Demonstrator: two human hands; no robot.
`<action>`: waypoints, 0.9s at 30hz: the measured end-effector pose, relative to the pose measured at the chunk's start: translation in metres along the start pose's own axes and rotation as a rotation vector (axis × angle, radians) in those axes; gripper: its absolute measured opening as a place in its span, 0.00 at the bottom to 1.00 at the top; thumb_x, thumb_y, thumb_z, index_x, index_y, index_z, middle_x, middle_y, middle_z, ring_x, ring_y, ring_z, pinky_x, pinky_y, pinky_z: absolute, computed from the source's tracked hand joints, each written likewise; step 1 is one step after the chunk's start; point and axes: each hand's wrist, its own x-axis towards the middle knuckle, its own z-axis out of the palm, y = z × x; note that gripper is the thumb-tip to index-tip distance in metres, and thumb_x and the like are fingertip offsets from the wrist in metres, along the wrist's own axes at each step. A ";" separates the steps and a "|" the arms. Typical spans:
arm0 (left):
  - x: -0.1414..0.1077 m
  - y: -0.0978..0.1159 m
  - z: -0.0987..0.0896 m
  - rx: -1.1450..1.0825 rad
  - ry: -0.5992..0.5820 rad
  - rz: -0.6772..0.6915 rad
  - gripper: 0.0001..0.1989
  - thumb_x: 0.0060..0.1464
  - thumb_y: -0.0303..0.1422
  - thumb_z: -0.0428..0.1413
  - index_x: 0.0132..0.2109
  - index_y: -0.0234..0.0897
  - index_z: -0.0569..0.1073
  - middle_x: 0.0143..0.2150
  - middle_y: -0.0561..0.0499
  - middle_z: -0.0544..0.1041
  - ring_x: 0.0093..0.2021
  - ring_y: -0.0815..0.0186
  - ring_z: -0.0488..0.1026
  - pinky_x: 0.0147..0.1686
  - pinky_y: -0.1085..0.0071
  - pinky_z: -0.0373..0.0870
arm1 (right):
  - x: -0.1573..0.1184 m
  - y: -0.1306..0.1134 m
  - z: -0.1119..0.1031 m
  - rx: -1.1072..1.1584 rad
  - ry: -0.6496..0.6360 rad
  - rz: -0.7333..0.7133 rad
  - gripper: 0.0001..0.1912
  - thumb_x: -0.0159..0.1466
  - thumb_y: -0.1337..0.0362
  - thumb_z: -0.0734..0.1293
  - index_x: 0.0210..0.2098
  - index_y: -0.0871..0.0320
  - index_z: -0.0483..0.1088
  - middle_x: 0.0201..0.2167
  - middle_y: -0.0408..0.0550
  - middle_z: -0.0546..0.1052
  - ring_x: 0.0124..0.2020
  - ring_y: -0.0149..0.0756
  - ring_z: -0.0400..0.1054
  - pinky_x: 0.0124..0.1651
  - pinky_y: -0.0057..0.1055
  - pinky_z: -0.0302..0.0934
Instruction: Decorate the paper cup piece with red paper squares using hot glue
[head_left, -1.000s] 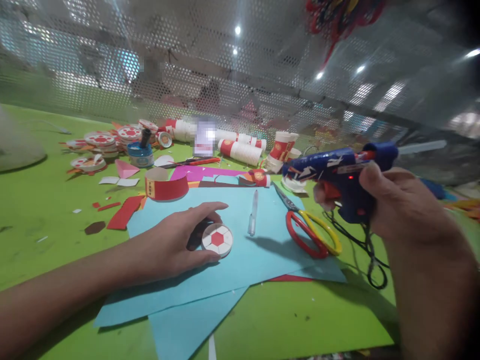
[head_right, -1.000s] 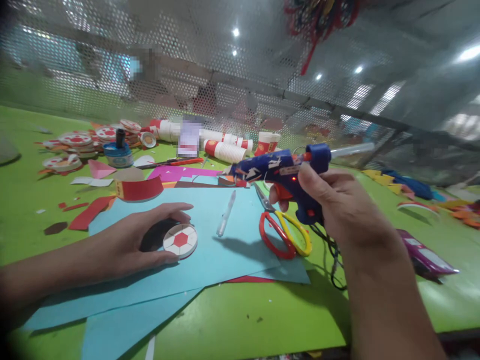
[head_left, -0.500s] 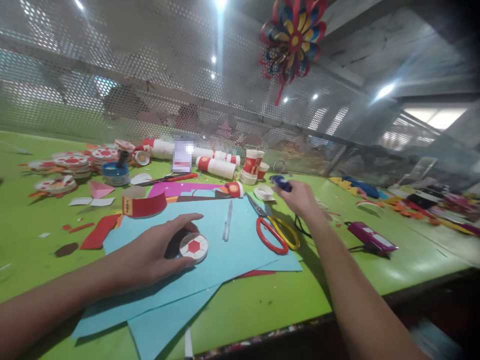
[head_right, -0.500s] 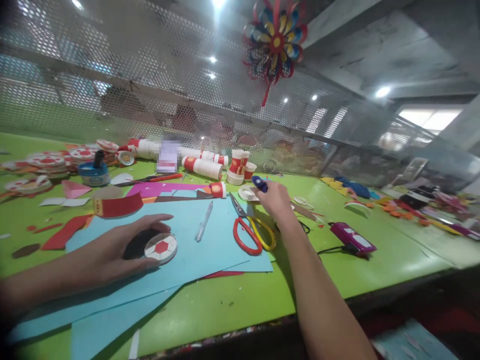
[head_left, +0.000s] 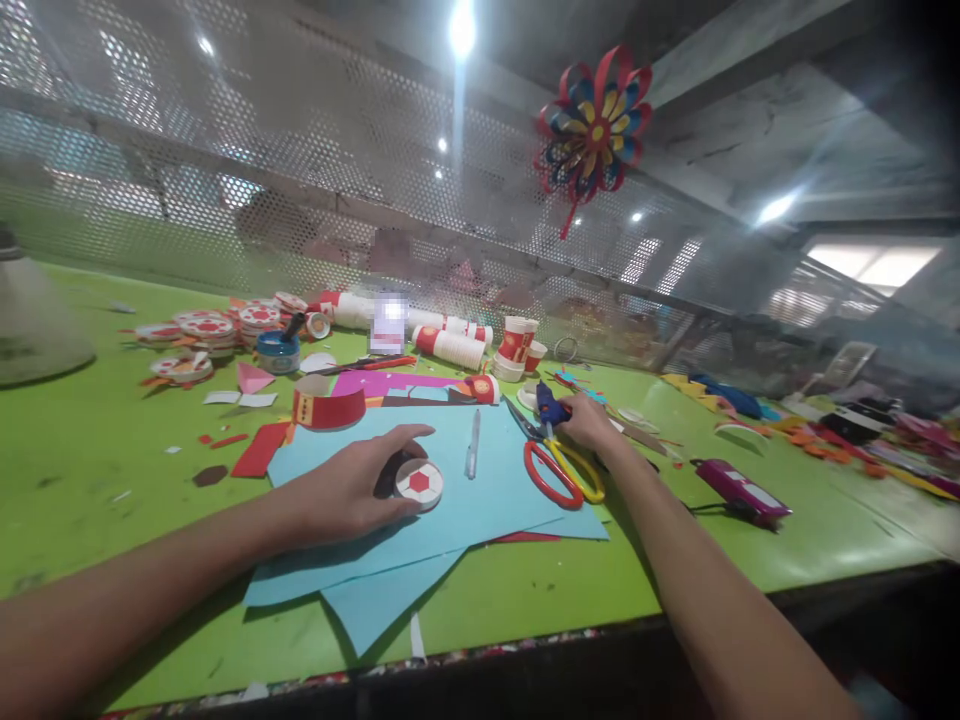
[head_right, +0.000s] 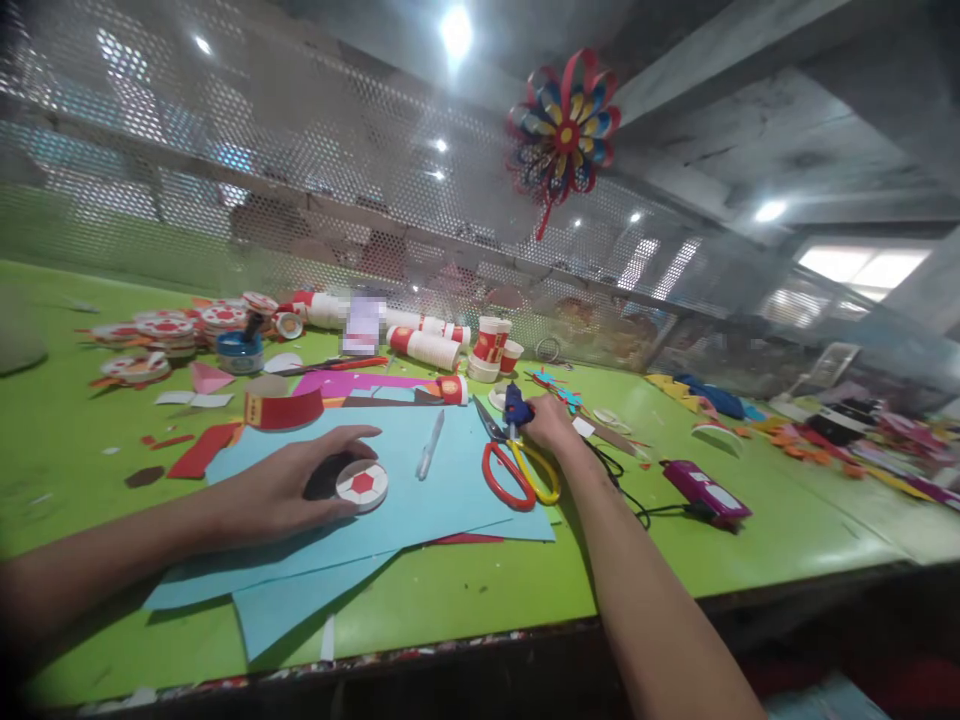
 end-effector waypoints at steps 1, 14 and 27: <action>-0.001 0.000 0.000 -0.004 0.004 -0.003 0.33 0.53 0.41 0.58 0.63 0.37 0.59 0.53 0.42 0.76 0.47 0.55 0.75 0.47 0.60 0.71 | 0.000 0.000 0.001 -0.007 -0.004 -0.005 0.16 0.67 0.59 0.67 0.53 0.58 0.69 0.53 0.50 0.73 0.48 0.42 0.72 0.47 0.43 0.69; 0.005 -0.011 -0.029 -0.145 0.430 -0.145 0.21 0.51 0.28 0.49 0.52 0.30 0.72 0.44 0.43 0.80 0.45 0.61 0.76 0.46 0.63 0.75 | -0.007 -0.010 -0.014 0.162 0.234 -0.077 0.13 0.68 0.60 0.66 0.51 0.57 0.70 0.52 0.51 0.74 0.47 0.40 0.72 0.48 0.43 0.69; 0.001 -0.024 -0.042 0.273 0.248 -0.241 0.11 0.49 0.28 0.55 0.38 0.34 0.80 0.30 0.48 0.80 0.30 0.63 0.75 0.31 0.70 0.67 | -0.073 -0.183 -0.040 0.357 0.028 -0.721 0.06 0.59 0.72 0.69 0.28 0.59 0.78 0.27 0.45 0.80 0.29 0.33 0.72 0.33 0.28 0.64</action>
